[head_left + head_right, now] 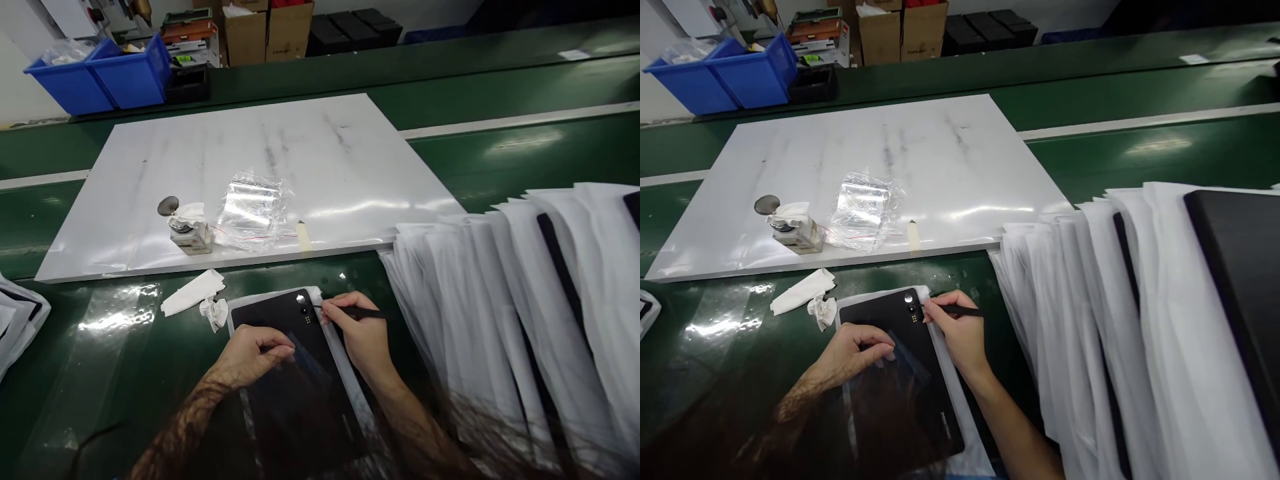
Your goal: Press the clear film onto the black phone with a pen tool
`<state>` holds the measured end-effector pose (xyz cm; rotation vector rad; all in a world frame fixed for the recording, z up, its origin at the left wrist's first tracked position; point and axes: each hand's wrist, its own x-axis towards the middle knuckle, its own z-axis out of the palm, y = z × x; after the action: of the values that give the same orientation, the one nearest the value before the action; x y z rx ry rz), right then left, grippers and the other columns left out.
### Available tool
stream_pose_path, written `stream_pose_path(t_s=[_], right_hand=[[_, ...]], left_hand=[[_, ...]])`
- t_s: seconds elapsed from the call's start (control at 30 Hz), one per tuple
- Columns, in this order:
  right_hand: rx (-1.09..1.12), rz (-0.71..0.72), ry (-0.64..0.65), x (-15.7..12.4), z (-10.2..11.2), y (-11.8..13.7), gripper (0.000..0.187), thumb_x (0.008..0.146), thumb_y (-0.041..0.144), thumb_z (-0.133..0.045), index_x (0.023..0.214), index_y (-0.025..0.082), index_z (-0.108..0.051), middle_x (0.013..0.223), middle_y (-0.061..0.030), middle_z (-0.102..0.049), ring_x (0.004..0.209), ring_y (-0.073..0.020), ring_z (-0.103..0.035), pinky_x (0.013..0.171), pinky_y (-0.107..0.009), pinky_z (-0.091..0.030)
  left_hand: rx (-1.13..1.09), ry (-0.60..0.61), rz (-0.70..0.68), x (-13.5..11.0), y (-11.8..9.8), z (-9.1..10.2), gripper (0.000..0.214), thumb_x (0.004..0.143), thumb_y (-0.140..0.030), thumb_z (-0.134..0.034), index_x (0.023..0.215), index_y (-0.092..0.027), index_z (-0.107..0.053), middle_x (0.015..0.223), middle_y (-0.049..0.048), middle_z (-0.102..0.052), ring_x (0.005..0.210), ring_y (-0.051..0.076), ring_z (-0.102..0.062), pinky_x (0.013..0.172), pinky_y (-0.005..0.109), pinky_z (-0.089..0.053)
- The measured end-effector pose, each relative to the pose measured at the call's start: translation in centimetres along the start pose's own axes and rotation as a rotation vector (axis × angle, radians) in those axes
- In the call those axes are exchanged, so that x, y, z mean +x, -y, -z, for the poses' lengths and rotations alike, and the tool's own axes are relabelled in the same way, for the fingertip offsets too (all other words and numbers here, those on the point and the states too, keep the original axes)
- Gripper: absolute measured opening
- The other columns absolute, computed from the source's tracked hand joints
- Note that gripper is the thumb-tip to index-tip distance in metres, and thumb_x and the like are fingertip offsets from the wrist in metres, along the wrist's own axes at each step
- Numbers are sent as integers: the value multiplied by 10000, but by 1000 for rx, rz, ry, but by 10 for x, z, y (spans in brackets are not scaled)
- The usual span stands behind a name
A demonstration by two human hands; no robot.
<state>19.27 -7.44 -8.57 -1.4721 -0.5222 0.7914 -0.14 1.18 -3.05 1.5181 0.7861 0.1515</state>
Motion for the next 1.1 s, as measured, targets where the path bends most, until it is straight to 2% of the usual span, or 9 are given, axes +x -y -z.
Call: stream_pose_path(t_s=[0.1, 0.37, 0.63, 1.1], right_hand=[[-31, -25, 22, 8, 1, -6, 426, 663, 514, -1038, 640, 252, -703, 623, 11, -756, 515, -186, -698, 547, -323, -580], [-42, -34, 34, 1, 3, -7, 418, 686, 489, -1031, 635, 251, -691, 690, 8, -759, 519, -167, -686, 569, -327, -602], [-51, 5, 22, 2, 1, -6, 377, 691, 422, -1012, 620, 246, -686, 686, 13, -743, 535, -173, -710, 559, -311, -610], [-76, 97, 29, 2, 1, -15, 401, 753, 435, -990, 651, 240, -654, 699, 15, -743, 508, -153, -670, 539, -304, -604]], left_hand=[[13, 0, -5, 0, 1, 0, 152, 768, -285, -589, 746, -186, -702, 700, 37, -729, 561, 175, -664, 531, 222, -531], [12, -1, 6, 1, 2, 0, 127, 759, -266, -600, 757, -191, -703, 698, 24, -735, 560, 158, -670, 533, 187, -527], [3, -1, 23, 0, 0, 0, 140, 755, -272, -598, 760, -181, -704, 702, 37, -735, 572, 165, -672, 529, 188, -534], [13, 3, 5, 0, 1, 0, 144, 761, -272, -596, 767, -182, -708, 710, 27, -735, 574, 158, -674, 545, 190, -544]])
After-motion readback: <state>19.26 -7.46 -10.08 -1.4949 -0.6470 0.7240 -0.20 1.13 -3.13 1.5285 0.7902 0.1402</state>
